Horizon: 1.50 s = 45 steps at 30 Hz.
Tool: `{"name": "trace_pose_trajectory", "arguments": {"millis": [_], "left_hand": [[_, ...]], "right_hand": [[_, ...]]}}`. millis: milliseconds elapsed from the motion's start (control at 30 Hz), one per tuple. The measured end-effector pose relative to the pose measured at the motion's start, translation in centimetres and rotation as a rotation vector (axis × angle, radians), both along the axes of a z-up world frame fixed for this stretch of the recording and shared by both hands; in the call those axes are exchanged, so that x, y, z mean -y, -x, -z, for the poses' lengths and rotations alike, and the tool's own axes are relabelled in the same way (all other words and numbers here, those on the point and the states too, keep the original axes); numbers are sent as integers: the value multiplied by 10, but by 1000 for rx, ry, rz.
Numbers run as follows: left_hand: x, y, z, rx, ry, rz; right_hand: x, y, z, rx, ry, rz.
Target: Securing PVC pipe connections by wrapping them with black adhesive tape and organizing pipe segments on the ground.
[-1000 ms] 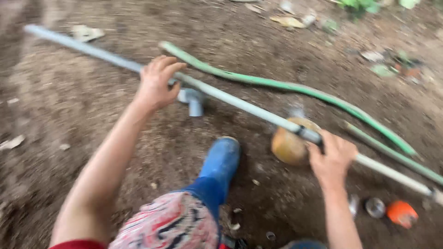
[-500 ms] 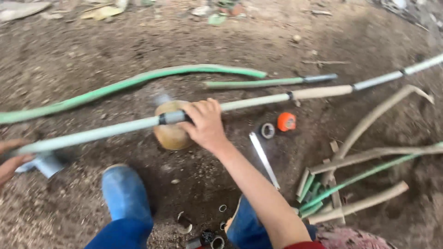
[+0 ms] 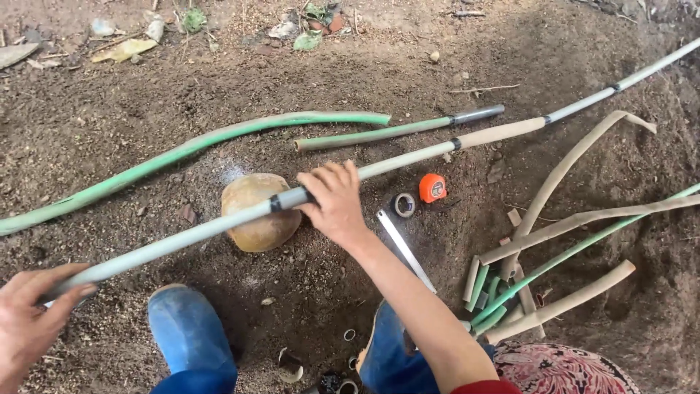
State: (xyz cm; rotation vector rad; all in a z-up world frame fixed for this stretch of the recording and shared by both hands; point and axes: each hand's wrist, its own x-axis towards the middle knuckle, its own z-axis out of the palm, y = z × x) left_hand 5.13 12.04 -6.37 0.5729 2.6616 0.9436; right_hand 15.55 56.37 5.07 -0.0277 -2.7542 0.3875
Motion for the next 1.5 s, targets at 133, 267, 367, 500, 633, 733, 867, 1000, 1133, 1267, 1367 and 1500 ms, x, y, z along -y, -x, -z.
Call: {"name": "trace_pose_trajectory", "arguments": {"millis": [133,267,367,500,633,733,867,1000,1133,1267,1367,1500], "left_hand": [[-37,-12,-34,-136,82,36],[-69,-21,-59,-116,56,24],[-91,-23,-65,-158,-44,45],[-122,-30,-80,-220,-39,48],[-154,-38,-99,-272,-60,57],[-167,-42,-59,-307,-194,13],[-186,-52,-75,-236,-149,35],[-191,-59,-71,-206,-47,33],[-191,-65,-72,-214,-23,29],[-195,-60,-79,-215,-42,24],[-199,-54,-84,-270,-36,28],[-207,-48,-76,-359,-148,49]], "right_hand": [[-17,-8,6,-48,-54,89],[-39,-15,10,-79,-114,145],[-52,-17,2,-13,-96,198],[-70,-17,-2,-86,-169,259],[-89,-19,-1,-55,-191,374],[-85,-25,-3,-73,-203,416],[-67,-29,2,-3,-79,484],[-51,-37,4,-34,-142,473],[-44,-39,8,-59,-148,428],[-55,-35,12,-76,-119,412],[-61,-37,16,-101,-120,402],[-68,-44,20,-149,-171,352]]}}
